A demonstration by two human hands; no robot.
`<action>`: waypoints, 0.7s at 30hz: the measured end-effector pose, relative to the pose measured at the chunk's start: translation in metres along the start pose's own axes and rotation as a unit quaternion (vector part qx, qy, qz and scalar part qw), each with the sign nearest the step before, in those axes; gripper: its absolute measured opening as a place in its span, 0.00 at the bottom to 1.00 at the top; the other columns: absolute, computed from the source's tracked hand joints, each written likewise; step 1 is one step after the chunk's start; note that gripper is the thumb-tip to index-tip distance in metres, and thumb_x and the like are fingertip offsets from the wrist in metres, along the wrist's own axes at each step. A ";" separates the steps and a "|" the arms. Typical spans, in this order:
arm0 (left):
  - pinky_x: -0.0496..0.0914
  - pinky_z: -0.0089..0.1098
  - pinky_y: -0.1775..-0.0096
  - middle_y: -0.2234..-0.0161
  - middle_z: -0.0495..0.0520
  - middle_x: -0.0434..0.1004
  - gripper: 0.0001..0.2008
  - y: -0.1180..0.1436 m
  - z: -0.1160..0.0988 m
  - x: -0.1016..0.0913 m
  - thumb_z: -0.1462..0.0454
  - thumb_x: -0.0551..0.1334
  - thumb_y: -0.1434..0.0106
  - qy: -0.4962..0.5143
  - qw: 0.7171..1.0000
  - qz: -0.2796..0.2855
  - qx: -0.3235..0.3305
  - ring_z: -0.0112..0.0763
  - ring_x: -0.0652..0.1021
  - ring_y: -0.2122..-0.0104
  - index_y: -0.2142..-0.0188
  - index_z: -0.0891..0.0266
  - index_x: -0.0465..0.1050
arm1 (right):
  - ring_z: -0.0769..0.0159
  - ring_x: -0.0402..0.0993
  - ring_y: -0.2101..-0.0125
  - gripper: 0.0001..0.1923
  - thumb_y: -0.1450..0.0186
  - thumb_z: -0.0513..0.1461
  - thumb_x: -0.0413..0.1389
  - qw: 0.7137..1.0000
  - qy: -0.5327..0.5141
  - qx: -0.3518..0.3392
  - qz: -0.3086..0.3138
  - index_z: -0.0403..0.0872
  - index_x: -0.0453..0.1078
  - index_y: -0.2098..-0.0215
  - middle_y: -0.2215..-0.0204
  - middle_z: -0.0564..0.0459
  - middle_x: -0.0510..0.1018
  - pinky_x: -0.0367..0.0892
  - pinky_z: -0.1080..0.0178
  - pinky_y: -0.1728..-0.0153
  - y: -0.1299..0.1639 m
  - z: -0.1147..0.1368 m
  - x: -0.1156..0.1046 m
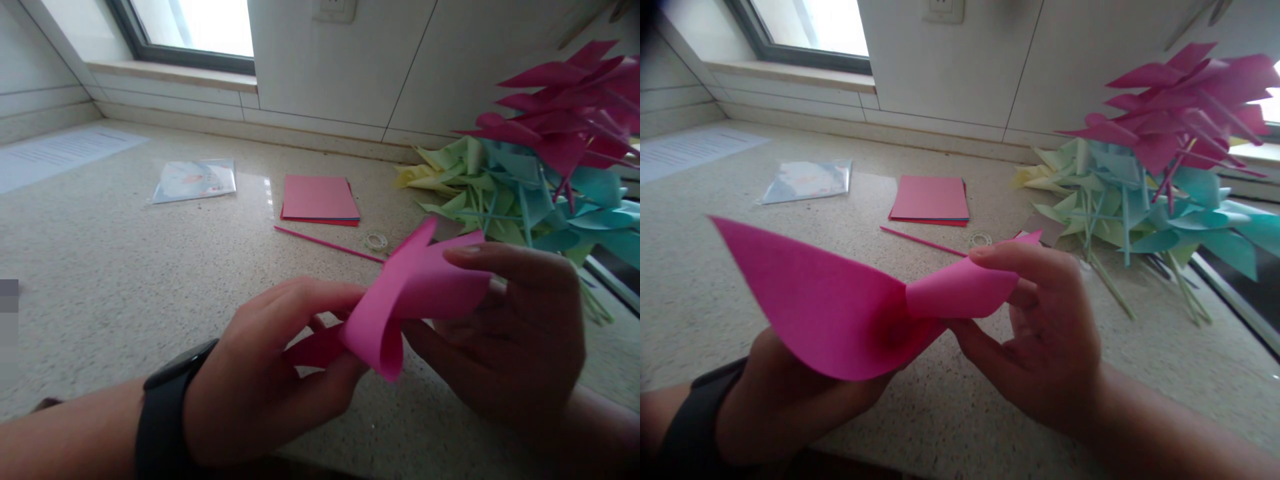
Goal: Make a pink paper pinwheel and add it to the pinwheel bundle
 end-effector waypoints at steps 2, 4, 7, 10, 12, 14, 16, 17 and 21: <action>0.76 0.21 0.62 0.58 0.46 0.80 0.23 0.002 -0.003 -0.001 0.75 0.64 0.42 0.004 1.000 -0.009 0.013 0.25 0.80 0.64 0.49 0.54 0.72 | 0.69 0.76 0.63 0.39 0.46 0.21 0.61 1.000 0.013 -0.004 -0.002 0.55 0.65 0.41 0.56 0.53 0.68 0.80 0.68 0.66 0.000 0.001 0.000; 0.76 0.21 0.59 0.56 0.46 0.80 0.22 0.003 0.000 0.001 0.77 0.63 0.42 0.017 1.000 -0.001 0.005 0.25 0.80 0.61 0.51 0.56 0.72 | 0.66 0.77 0.63 0.38 0.46 0.22 0.62 1.000 0.022 -0.003 -0.004 0.54 0.65 0.42 0.56 0.52 0.69 0.81 0.65 0.65 0.001 0.001 0.000; 0.76 0.17 0.61 0.55 0.44 0.79 0.22 0.005 0.004 0.005 0.78 0.61 0.40 0.038 0.999 0.017 -0.009 0.23 0.80 0.61 0.51 0.55 0.72 | 0.63 0.77 0.62 0.36 0.46 0.24 0.64 0.999 0.029 0.004 -0.011 0.54 0.66 0.43 0.56 0.51 0.71 0.81 0.63 0.66 0.002 -0.002 -0.001; 0.76 0.15 0.65 0.57 0.45 0.79 0.23 0.004 0.005 0.005 0.77 0.62 0.39 0.041 0.999 0.011 -0.016 0.22 0.80 0.64 0.49 0.54 0.71 | 0.64 0.77 0.63 0.34 0.45 0.25 0.63 1.000 0.018 0.011 -0.010 0.54 0.66 0.43 0.57 0.52 0.72 0.80 0.64 0.67 0.001 -0.005 -0.001; 0.76 0.16 0.66 0.58 0.45 0.80 0.25 0.002 0.005 0.005 0.76 0.63 0.40 0.030 0.999 0.011 -0.019 0.22 0.81 0.65 0.47 0.53 0.69 | 0.65 0.76 0.64 0.34 0.44 0.25 0.63 1.000 0.004 0.012 -0.005 0.54 0.66 0.43 0.58 0.53 0.71 0.79 0.65 0.67 0.000 -0.006 0.000; 0.76 0.17 0.66 0.57 0.46 0.80 0.25 0.000 0.002 0.006 0.76 0.63 0.41 0.025 1.000 0.017 -0.009 0.22 0.81 0.66 0.47 0.54 0.69 | 0.66 0.75 0.65 0.34 0.44 0.25 0.62 1.000 -0.010 0.012 0.001 0.54 0.66 0.43 0.58 0.53 0.71 0.78 0.66 0.68 -0.001 -0.007 0.001; 0.76 0.18 0.64 0.57 0.47 0.80 0.22 -0.001 -0.002 0.005 0.76 0.63 0.41 0.024 1.000 0.018 0.007 0.23 0.81 0.64 0.50 0.55 0.70 | 0.65 0.75 0.65 0.33 0.43 0.25 0.62 1.000 -0.013 0.022 0.006 0.55 0.66 0.44 0.59 0.53 0.72 0.77 0.65 0.69 0.000 -0.010 0.002; 0.76 0.19 0.64 0.58 0.48 0.80 0.21 -0.002 -0.004 0.004 0.76 0.63 0.41 0.019 0.999 0.020 0.016 0.24 0.81 0.64 0.52 0.56 0.70 | 0.64 0.74 0.65 0.33 0.43 0.25 0.62 1.000 -0.009 0.027 0.005 0.56 0.66 0.44 0.59 0.53 0.72 0.76 0.64 0.69 0.000 -0.011 0.001; 0.76 0.24 0.58 0.55 0.48 0.80 0.22 -0.005 -0.009 0.001 0.75 0.64 0.43 -0.036 0.999 0.020 0.035 0.27 0.81 0.60 0.52 0.54 0.70 | 0.59 0.72 0.60 0.32 0.44 0.28 0.63 0.999 0.018 0.046 -0.013 0.58 0.67 0.46 0.57 0.52 0.72 0.73 0.59 0.65 0.006 -0.017 -0.004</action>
Point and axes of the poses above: each hand's wrist, its own y-axis away from the middle knuckle, its own x-axis out of the palm, z = x × y, the point moved 10 cm from there along -y, towards the middle knuckle
